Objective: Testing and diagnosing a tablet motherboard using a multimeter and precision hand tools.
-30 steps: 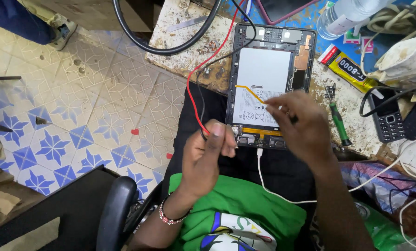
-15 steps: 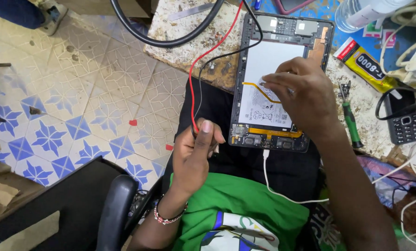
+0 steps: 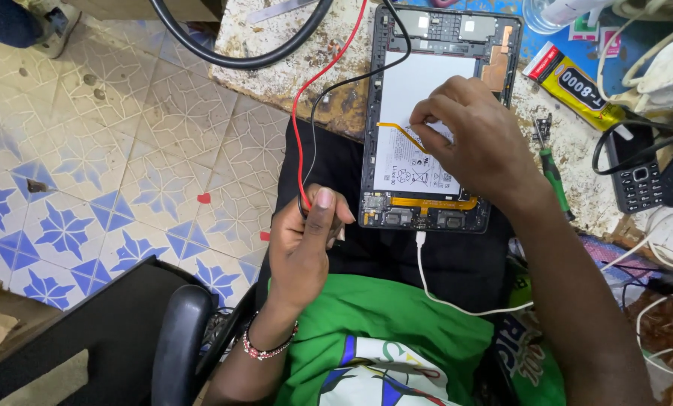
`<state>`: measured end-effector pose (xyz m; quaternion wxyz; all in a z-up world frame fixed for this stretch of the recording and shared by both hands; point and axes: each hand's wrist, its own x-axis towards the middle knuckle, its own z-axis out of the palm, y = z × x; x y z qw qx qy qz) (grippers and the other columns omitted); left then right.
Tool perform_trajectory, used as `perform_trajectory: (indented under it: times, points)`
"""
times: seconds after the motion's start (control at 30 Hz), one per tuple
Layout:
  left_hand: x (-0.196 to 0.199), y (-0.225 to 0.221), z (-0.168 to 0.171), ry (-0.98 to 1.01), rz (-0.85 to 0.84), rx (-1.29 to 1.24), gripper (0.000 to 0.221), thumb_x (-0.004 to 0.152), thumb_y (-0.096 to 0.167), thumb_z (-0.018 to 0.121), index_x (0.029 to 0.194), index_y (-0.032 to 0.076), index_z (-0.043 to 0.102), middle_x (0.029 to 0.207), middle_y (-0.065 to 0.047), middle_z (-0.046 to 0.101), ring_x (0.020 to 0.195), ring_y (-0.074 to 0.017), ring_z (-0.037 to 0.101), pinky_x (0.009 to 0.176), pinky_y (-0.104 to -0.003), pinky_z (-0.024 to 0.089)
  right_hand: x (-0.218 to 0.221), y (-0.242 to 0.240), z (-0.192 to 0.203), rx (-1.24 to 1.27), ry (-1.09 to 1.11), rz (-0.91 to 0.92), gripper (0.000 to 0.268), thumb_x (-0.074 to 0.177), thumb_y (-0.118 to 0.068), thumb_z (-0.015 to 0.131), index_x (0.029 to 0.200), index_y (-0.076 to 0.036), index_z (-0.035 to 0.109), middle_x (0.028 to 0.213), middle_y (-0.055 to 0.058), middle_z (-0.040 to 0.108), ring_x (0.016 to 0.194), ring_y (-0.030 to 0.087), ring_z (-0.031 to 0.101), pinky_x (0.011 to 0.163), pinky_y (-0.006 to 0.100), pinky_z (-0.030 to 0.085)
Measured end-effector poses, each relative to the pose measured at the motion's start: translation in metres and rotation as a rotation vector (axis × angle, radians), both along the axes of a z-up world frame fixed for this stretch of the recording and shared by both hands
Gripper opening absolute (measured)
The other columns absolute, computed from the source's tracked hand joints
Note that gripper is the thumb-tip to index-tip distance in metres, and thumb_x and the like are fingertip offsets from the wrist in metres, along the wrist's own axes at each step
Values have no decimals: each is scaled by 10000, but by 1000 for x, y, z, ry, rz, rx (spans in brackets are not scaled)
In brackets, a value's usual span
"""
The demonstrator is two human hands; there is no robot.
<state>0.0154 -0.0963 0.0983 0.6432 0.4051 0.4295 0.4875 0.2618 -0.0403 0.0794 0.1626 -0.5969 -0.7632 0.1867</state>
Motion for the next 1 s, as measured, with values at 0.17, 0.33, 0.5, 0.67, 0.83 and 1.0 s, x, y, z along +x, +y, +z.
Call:
perform_trajectory:
  times: [0.17, 0.33, 0.5, 0.67, 0.83, 1.0]
  points:
    - [2, 2, -4, 13, -13, 9, 392, 1091, 214, 490, 809, -7, 649, 502, 31, 314, 508, -51, 340, 564, -237, 472, 1, -4, -6, 40, -30, 33, 59, 1003, -88, 754, 1051, -76, 786, 954, 101, 661, 920, 288, 650, 783, 394, 536]
    - [5, 4, 2, 14, -19, 7, 384, 1084, 214, 506, 808, -10, 653, 510, 25, 329, 530, -43, 341, 563, -232, 462, 8, -8, -23, 180, -97, 87, 64, 1054, -134, 722, 1079, -95, 766, 962, 91, 653, 889, 256, 641, 770, 360, 511]
    - [4, 7, 7, 37, -15, 12, 386, 1087, 211, 508, 808, -7, 661, 508, 15, 343, 536, -37, 349, 560, -216, 432, 13, -15, -29, 285, -146, 104, 103, 1100, -178, 676, 1109, -103, 747, 995, 89, 645, 882, 246, 627, 766, 355, 500]
    - [0, 6, 0, 113, -17, 14, 380, 1083, 207, 524, 806, 3, 685, 504, -5, 391, 539, -47, 374, 568, -214, 419, 17, -38, -18, 381, -167, 89, 91, 1084, -178, 717, 1122, -106, 758, 997, 74, 646, 929, 274, 649, 790, 388, 524]
    - [7, 12, 12, 218, -65, -17, 265, 1021, 222, 623, 867, 47, 748, 489, 19, 419, 549, -24, 409, 576, -199, 425, 20, -69, -18, 400, -230, 49, 74, 1031, -166, 787, 1087, -121, 770, 976, 57, 666, 930, 259, 684, 821, 383, 553]
    - [8, 5, -7, 287, -77, -26, 202, 1006, 194, 651, 897, 59, 754, 499, 16, 441, 561, -45, 440, 585, -215, 424, 16, -89, -19, 415, -231, -37, 110, 997, -149, 814, 1105, -164, 795, 990, 55, 695, 933, 273, 686, 816, 392, 558]
